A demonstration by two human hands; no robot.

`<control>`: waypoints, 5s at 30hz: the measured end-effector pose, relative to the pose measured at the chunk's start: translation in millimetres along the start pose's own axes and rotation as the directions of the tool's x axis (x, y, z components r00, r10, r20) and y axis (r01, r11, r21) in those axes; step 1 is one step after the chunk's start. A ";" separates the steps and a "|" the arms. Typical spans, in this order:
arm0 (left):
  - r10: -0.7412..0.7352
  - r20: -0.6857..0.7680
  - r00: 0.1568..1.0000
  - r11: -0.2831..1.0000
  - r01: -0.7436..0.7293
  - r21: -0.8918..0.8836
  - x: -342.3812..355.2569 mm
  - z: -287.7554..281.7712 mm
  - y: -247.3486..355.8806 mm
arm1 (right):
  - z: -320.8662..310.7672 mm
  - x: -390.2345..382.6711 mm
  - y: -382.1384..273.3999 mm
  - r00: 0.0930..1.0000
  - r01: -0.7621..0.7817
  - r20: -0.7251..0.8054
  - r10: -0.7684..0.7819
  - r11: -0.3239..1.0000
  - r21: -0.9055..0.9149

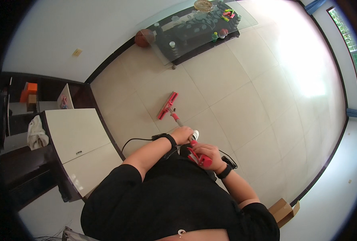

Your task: The person mops a tiled floor using a pink flat mop. They move through a living area, cleaning near a cabinet, a glass coffee table, and a window, then walk toward a doorway.

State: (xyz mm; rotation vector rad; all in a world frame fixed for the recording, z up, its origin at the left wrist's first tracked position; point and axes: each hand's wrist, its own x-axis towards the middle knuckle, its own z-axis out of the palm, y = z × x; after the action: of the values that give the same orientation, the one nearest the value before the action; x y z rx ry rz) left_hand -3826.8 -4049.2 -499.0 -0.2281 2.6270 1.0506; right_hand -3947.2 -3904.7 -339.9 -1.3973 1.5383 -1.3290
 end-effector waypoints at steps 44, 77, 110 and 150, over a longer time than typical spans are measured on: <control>-0.682 -0.038 0.730 0.643 0.574 -0.507 -355.5 114.6 -38.1 | 243.2 26.6 -88.3 0.395 -0.287 0.919 0.007 0.951 0.116; -0.852 0.047 0.522 0.448 0.772 -0.450 80.8 -8.1 27.2 | -374.3 -319.5 148.7 -0.050 -0.990 -0.172 0.984 -0.026 0.139; -0.822 0.168 0.545 0.473 0.816 -0.332 707.0 -193.9 90.5 | -793.5 -115.6 277.8 -0.028 -0.788 -0.359 0.933 0.200 0.582; -0.734 0.352 0.581 0.491 0.812 -0.317 1517.2 -403.2 357.4 | -1567.6 -9.4 482.1 -0.361 -0.457 -0.267 0.894 0.080 0.886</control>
State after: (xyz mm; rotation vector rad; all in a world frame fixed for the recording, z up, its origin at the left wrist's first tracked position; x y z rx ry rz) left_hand -5435.1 -4124.4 -498.8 -1.2485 1.6900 1.1961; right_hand -5548.9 -3555.0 -386.6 1.1380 1.8889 -1.1961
